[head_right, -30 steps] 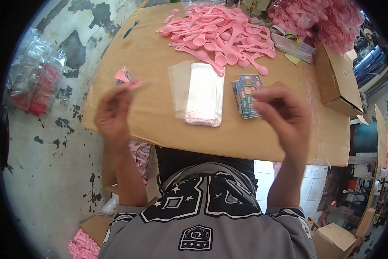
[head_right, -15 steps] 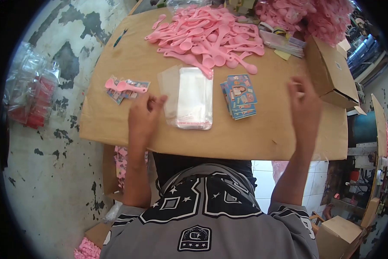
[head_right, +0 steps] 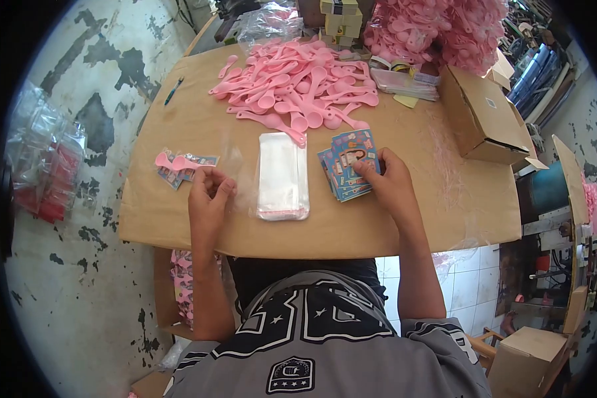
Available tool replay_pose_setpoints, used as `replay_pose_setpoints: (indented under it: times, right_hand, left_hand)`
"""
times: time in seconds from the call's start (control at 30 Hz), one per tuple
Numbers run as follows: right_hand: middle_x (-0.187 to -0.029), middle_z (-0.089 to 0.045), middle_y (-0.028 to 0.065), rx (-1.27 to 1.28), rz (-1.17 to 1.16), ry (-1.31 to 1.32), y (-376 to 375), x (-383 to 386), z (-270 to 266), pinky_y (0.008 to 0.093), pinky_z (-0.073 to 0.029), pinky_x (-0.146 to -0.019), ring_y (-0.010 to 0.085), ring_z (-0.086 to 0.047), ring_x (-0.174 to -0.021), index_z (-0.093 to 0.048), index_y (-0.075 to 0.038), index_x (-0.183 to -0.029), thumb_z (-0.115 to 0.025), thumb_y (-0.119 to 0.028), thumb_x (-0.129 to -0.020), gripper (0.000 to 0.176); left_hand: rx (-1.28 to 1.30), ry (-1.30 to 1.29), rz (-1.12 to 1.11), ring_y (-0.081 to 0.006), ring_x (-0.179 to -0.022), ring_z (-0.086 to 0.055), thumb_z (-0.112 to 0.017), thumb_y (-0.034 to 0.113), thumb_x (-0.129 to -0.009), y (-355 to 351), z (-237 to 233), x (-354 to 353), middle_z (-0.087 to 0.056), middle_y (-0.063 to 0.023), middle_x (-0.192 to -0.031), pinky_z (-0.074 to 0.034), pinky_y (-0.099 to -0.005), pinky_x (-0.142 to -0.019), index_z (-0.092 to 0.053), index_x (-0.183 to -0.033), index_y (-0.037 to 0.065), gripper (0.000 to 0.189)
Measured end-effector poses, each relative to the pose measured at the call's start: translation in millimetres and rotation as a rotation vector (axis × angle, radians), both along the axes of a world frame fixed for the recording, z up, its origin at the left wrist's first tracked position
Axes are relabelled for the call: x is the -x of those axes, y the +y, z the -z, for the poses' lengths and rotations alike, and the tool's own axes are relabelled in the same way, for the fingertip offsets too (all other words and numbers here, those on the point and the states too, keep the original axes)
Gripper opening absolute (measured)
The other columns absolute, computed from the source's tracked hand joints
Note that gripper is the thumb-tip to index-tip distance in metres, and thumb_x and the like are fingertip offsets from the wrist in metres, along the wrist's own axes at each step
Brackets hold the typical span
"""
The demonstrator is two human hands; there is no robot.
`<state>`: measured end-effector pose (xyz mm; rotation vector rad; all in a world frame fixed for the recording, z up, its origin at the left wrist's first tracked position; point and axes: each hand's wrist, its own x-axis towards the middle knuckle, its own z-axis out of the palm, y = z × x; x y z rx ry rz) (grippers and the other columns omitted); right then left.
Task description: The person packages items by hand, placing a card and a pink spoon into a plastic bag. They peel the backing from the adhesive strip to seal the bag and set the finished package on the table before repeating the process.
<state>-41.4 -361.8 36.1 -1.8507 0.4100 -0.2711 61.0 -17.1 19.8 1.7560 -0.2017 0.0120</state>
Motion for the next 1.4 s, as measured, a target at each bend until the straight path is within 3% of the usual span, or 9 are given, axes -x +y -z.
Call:
replay_pose_setpoints:
  times: [0.13,0.23,0.33,0.5,0.8,0.9,1.0,1.2,1.4]
  right_hand:
    - [-0.088,-0.07,0.0019,-0.101,-0.019,0.038,-9,1,0,0.0261,-0.049,-0.067,0.0069,-0.06,-0.077,-0.073,0.001,-0.107,-0.075,-0.022,-0.1,0.024]
    - [-0.088,-0.07,-0.0006,0.229,0.125,-0.177,-8,-1,9,0.024,-0.047,-0.066,0.005,-0.058,-0.076,-0.074,0.0,-0.108,-0.073,-0.021,-0.102,0.022]
    - [-0.088,-0.069,-0.0016,0.192,0.188,-0.308,2,1,-3,0.0226,-0.046,-0.068,0.0047,-0.058,-0.078,-0.074,-0.001,-0.11,-0.072,-0.02,-0.103,0.021]
    - [-0.082,-0.064,-0.0041,-0.11,0.116,-0.419,24,9,-25,0.0193,-0.037,-0.057,0.0014,-0.049,-0.065,-0.069,-0.003,-0.108,-0.066,-0.025,-0.108,0.022]
    - [-0.078,-0.061,-0.0019,-0.398,-0.199,-0.205,81,17,-29,0.0215,-0.04,-0.048,0.004,-0.053,-0.054,-0.066,-0.003,-0.108,-0.062,-0.025,-0.109,0.022]
    - [-0.076,-0.062,0.0009,-0.275,-0.34,-0.019,116,7,-29,0.0287,-0.044,-0.049,0.0077,-0.058,-0.056,-0.064,0.0,-0.11,-0.061,-0.023,-0.109,0.023]
    - [-0.075,-0.064,0.0019,0.283,-0.301,-0.13,125,-4,-10,0.032,-0.046,-0.053,0.0082,-0.061,-0.061,-0.064,0.0,-0.109,-0.06,-0.023,-0.109,0.024]
    - [-0.074,-0.065,-0.0013,-0.149,-0.218,-0.23,128,3,-19,0.0245,-0.042,-0.055,0.0032,-0.054,-0.063,-0.07,0.002,-0.107,-0.066,-0.018,-0.106,0.02]
    - [-0.081,-0.067,0.0002,-0.372,-0.342,-0.067,129,8,-28,0.0212,-0.044,-0.054,0.0038,-0.058,-0.061,-0.069,0.002,-0.112,-0.066,-0.02,-0.107,0.023]
  left_hand:
    - [0.249,0.034,0.023,-0.0091,-0.084,-0.062,-0.079,0.002,-0.093,1,-3,3,-0.062,-0.0007,-0.091,-0.052,-0.0236,-0.076,-0.05,-0.134,0.002,0.05]
    - [0.288,0.092,0.004,-0.0104,-0.088,-0.065,-0.08,0.002,-0.092,5,5,4,-0.067,-0.0032,-0.097,-0.054,-0.0252,-0.079,-0.048,-0.141,0.0,0.058]
    - [0.434,0.24,0.087,-0.0126,-0.092,-0.069,-0.081,0.002,-0.091,3,-7,6,-0.072,-0.0073,-0.107,-0.056,-0.0267,-0.082,-0.048,-0.142,-0.001,0.061]
    - [0.429,0.306,0.177,-0.0097,-0.086,-0.071,-0.073,0.016,-0.102,4,1,5,-0.078,-0.0065,-0.1,-0.055,-0.0235,-0.075,-0.07,-0.12,-0.001,0.026]
    - [0.07,0.104,0.191,0.0,-0.075,-0.055,-0.063,0.027,-0.109,-21,1,16,-0.071,0.0035,-0.09,-0.044,-0.0199,-0.068,-0.077,-0.117,-0.003,0.034]
    - [-0.072,0.201,0.207,0.0001,-0.077,-0.053,-0.063,0.026,-0.109,-15,-1,16,-0.07,0.0034,-0.088,-0.043,-0.019,-0.069,-0.077,-0.119,-0.002,0.033]
    - [-0.1,0.188,0.058,-0.0031,-0.081,-0.056,-0.066,0.027,-0.107,-4,-16,18,-0.07,0.0027,-0.088,-0.045,-0.0228,-0.07,-0.078,-0.118,-0.004,0.034]
    - [0.768,0.118,-0.194,-0.0064,-0.082,-0.062,-0.071,0.024,-0.104,9,-4,17,-0.074,-0.001,-0.094,-0.05,-0.0228,-0.073,-0.078,-0.114,0.003,0.024]
    - [0.927,0.264,-0.033,-0.0096,-0.082,-0.065,-0.066,0.02,-0.107,-18,-12,32,-0.071,-0.0007,-0.092,-0.055,-0.0251,-0.076,-0.072,-0.121,-0.002,0.027]
